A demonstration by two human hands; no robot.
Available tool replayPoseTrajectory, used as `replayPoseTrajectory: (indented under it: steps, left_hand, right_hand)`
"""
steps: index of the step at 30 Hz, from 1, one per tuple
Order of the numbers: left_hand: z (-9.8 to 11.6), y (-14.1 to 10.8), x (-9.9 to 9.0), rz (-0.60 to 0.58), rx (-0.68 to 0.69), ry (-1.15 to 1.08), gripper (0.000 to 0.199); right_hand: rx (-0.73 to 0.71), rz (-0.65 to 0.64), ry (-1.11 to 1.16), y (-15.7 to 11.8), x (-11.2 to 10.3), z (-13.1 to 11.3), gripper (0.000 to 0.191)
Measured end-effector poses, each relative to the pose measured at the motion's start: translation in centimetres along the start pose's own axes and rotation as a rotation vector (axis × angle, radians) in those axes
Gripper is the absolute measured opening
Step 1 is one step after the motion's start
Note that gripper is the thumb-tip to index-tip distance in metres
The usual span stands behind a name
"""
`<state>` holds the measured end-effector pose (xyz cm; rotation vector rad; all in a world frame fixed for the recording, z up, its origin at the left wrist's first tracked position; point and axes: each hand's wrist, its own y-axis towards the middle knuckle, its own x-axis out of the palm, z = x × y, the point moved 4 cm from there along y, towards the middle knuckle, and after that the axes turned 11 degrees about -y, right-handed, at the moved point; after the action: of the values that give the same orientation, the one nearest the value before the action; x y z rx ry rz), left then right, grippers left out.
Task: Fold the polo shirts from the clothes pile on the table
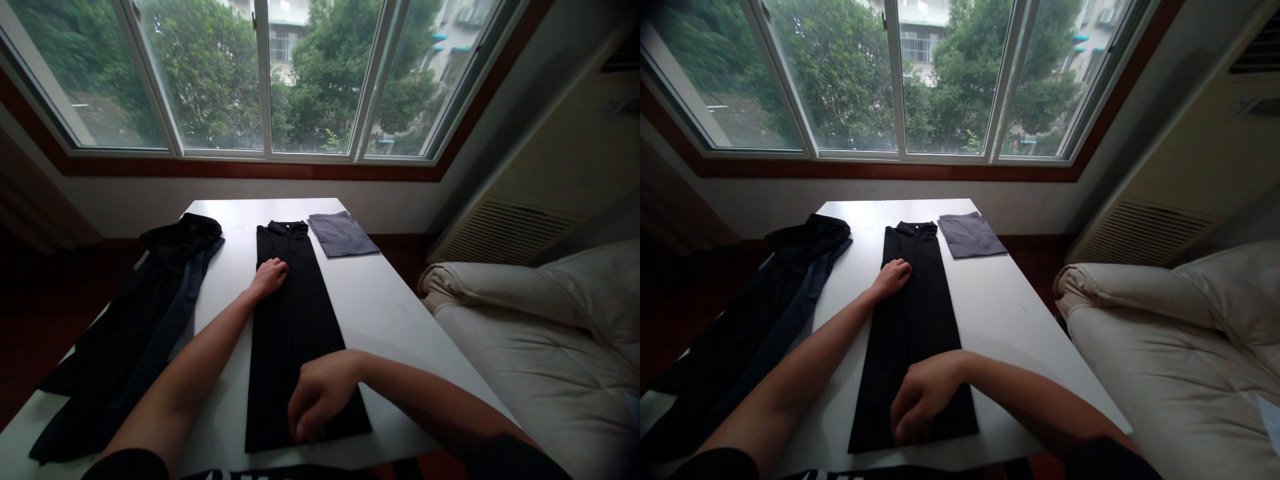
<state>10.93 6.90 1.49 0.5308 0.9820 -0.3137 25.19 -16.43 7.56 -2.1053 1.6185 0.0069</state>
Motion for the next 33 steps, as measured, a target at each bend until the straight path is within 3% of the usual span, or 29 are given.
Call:
replayPoseTrajectory:
  steps: [6, 8, 10, 13, 16, 19, 22, 27, 30, 33]
  left_hand:
    - [1.5, 0.1, -0.5, -0.012, -0.043, 0.052, 0.015]
    - [2.7, -0.4, -0.6, -0.044, -0.02, 0.067, 0.016]
    - [4.1, -1.6, -0.6, -0.076, 0.027, 0.064, 0.019]
    - [6.3, -5.2, -0.7, -0.114, 0.112, 0.018, 0.033]
    - [8.5, -10.2, -0.8, -0.222, 0.22, -0.046, 0.047]
    - [11.0, -15.6, -1.1, -0.392, 0.319, -0.076, 0.06]
    - [13.9, -20.1, -1.8, -0.537, 0.391, -0.116, 0.073]
    - [17.9, -24.5, -3.4, -0.649, 0.457, -0.224, 0.082]
    - [18.2, -25.8, -4.7, -0.65, 0.485, -0.281, 0.078]
    - [16.1, -26.2, -6.1, -0.535, 0.421, -0.283, 0.082]
  right_hand:
    - [0.074, 0.452, -0.453, -0.7, -1.5, 0.4, 0.021]
    - [0.102, 0.507, -0.6, -0.3, -1.3, 0.7, 0.018]
    - [0.11, 0.485, -0.678, 0.1, -0.7, 0.9, 0.016]
    - [0.072, 0.425, -0.672, 0.0, 0.2, 0.9, 0.012]
    - [0.051, 0.453, -0.608, -1.4, 0.9, 0.5, 0.008]
    - [0.118, 0.577, -0.564, -3.9, 1.6, 0.6, 0.012]
    - [0.282, 0.733, -0.546, -6.9, 2.8, 1.5, 0.016]
    - [0.484, 0.955, -0.618, -10.5, 6.6, 2.8, 0.027]
    - [0.48, 1.043, -0.658, -11.1, 9.4, 2.9, 0.037]
    - [0.457, 1.104, -0.73, -10.8, 11.5, 3.1, 0.047]
